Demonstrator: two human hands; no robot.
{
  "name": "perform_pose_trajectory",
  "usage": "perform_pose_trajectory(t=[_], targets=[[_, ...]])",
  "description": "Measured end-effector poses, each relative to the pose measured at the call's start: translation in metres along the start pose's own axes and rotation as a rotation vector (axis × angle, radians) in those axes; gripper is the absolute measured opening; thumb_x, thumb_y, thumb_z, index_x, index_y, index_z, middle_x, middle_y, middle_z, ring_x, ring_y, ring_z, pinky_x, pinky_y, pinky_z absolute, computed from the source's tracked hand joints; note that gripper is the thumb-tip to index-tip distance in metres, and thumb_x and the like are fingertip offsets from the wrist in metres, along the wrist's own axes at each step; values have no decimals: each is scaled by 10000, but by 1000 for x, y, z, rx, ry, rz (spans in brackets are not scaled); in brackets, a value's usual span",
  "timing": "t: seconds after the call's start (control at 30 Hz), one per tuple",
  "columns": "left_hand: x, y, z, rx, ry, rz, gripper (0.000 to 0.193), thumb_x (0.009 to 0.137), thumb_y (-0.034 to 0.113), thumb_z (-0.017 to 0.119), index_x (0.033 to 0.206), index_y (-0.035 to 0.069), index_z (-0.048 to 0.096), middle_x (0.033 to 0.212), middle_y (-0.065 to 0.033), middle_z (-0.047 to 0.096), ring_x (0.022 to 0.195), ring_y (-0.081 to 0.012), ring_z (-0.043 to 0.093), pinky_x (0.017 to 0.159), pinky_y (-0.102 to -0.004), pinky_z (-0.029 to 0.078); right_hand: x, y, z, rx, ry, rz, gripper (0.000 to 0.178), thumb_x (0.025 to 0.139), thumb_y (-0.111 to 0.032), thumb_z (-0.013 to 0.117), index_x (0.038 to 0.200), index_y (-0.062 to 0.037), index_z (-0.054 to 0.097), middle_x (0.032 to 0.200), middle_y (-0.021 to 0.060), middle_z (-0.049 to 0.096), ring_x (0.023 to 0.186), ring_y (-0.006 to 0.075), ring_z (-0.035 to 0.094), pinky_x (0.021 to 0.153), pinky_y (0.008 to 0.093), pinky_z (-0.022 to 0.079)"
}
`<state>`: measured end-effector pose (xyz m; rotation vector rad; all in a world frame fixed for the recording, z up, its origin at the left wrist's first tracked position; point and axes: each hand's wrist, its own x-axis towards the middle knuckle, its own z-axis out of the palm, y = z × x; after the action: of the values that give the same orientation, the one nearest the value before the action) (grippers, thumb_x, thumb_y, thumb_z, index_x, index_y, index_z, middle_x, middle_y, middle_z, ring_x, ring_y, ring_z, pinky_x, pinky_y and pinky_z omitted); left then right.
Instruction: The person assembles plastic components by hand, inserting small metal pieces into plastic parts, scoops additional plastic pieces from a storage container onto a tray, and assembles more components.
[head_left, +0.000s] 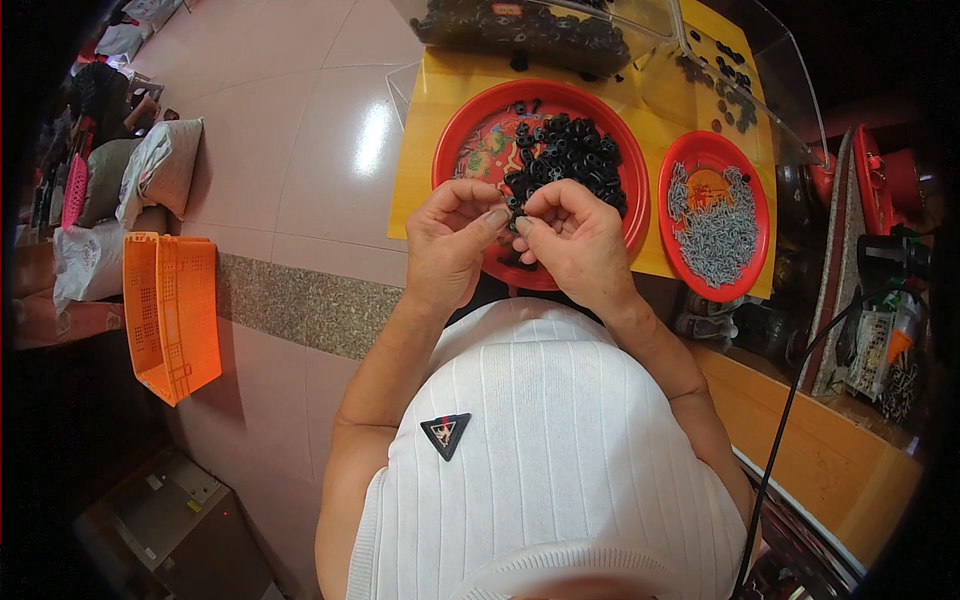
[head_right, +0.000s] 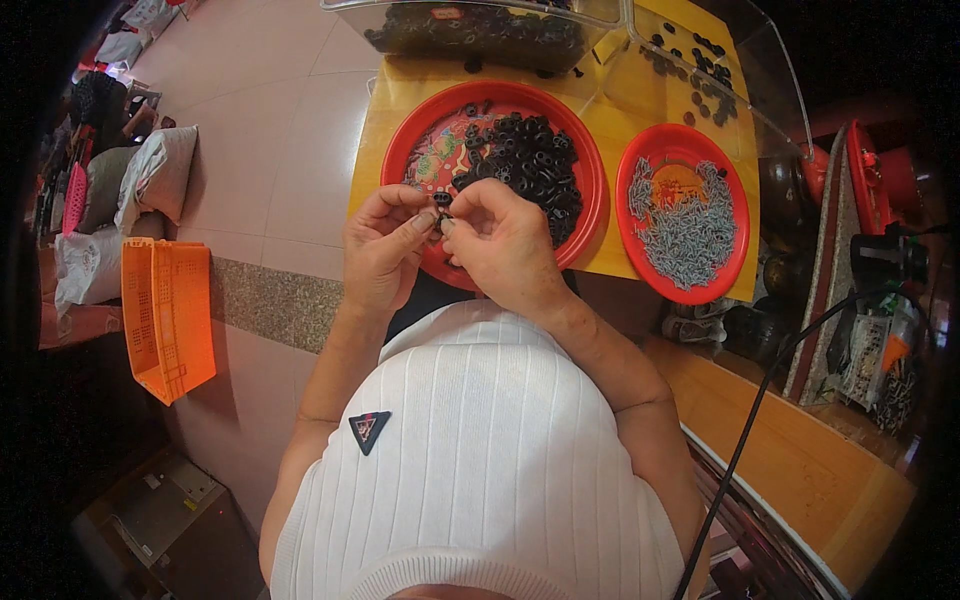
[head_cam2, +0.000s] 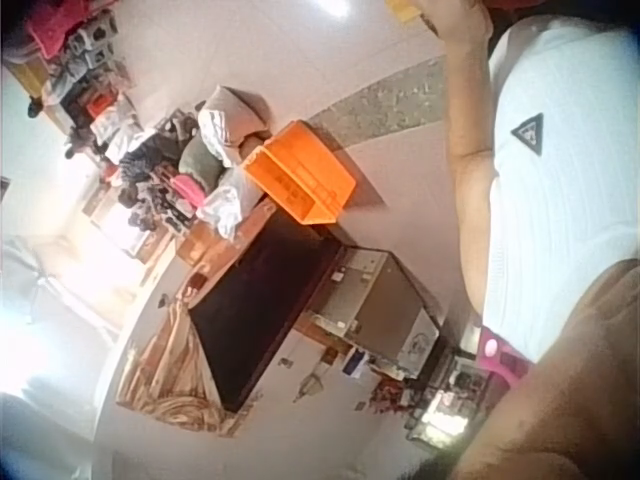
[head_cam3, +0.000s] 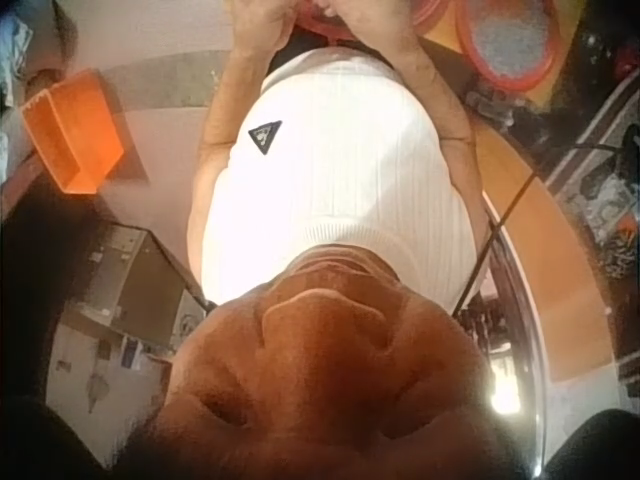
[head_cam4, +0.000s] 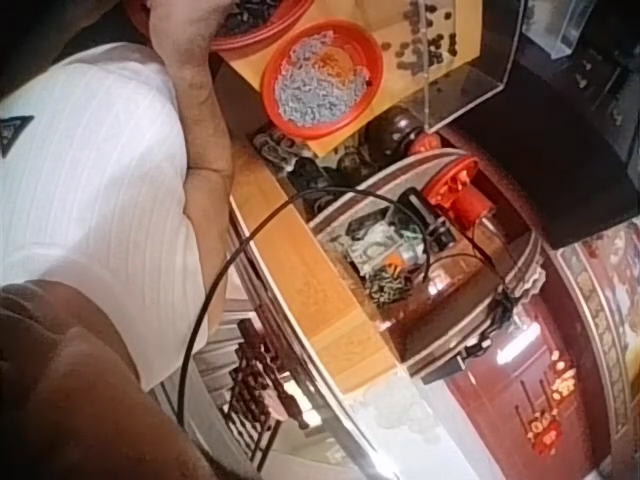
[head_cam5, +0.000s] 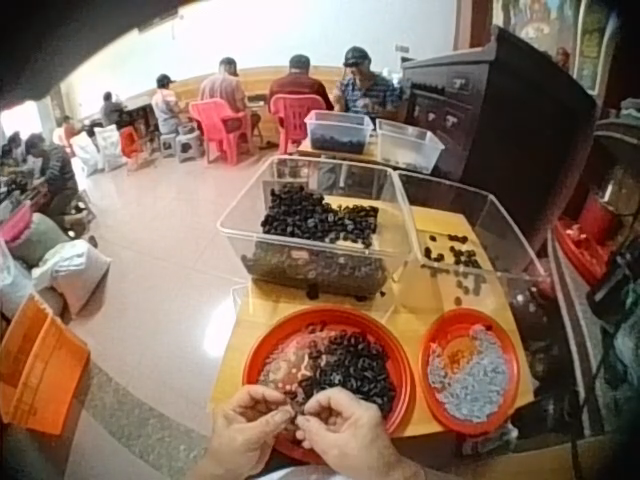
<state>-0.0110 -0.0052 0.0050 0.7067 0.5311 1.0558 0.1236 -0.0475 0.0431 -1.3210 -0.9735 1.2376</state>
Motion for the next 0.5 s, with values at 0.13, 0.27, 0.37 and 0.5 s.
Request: perform_pose_trajectory(t=[0.13, 0.27, 0.37, 0.5], targets=[[-1, 1, -2, 57, -17, 16, 167, 758, -71, 567, 915, -26, 534, 863, -108, 596, 788, -147, 587, 720, -245, 485, 0, 1, -2, -49, -22, -24, 69, 773, 27, 555, 824, 20, 509, 705, 38, 562, 618, 81, 574, 522, 212, 480], [-3, 1, -1, 157, -3, 52, 135, 748, -71, 579, 868, -10, 560, 821, -48, 591, 749, -91, 568, 685, -206, 479, -1, 2, -1, -35, -25, 6, 55, 769, 35, 553, 806, 21, 516, 685, 31, 559, 596, 83, 574, 515, 214, 482], [-6, 1, 1, 237, 9, 55, 110, 753, -66, 578, 848, -12, 566, 795, -37, 586, 723, -82, 561, 664, -202, 480, -2, 4, -1, -37, -30, 22, 45, 772, 41, 544, 799, 18, 517, 676, 32, 557, 585, 85, 576, 511, 217, 487], [-8, -2, 3, 286, -6, 41, 87, 760, -63, 573, 834, -17, 566, 774, -36, 586, 692, -81, 560, 623, -207, 483, -4, 9, -4, -43, -46, 7, 40, 775, 45, 535, 794, 14, 518, 671, 33, 553, 584, 87, 577, 507, 219, 491]])
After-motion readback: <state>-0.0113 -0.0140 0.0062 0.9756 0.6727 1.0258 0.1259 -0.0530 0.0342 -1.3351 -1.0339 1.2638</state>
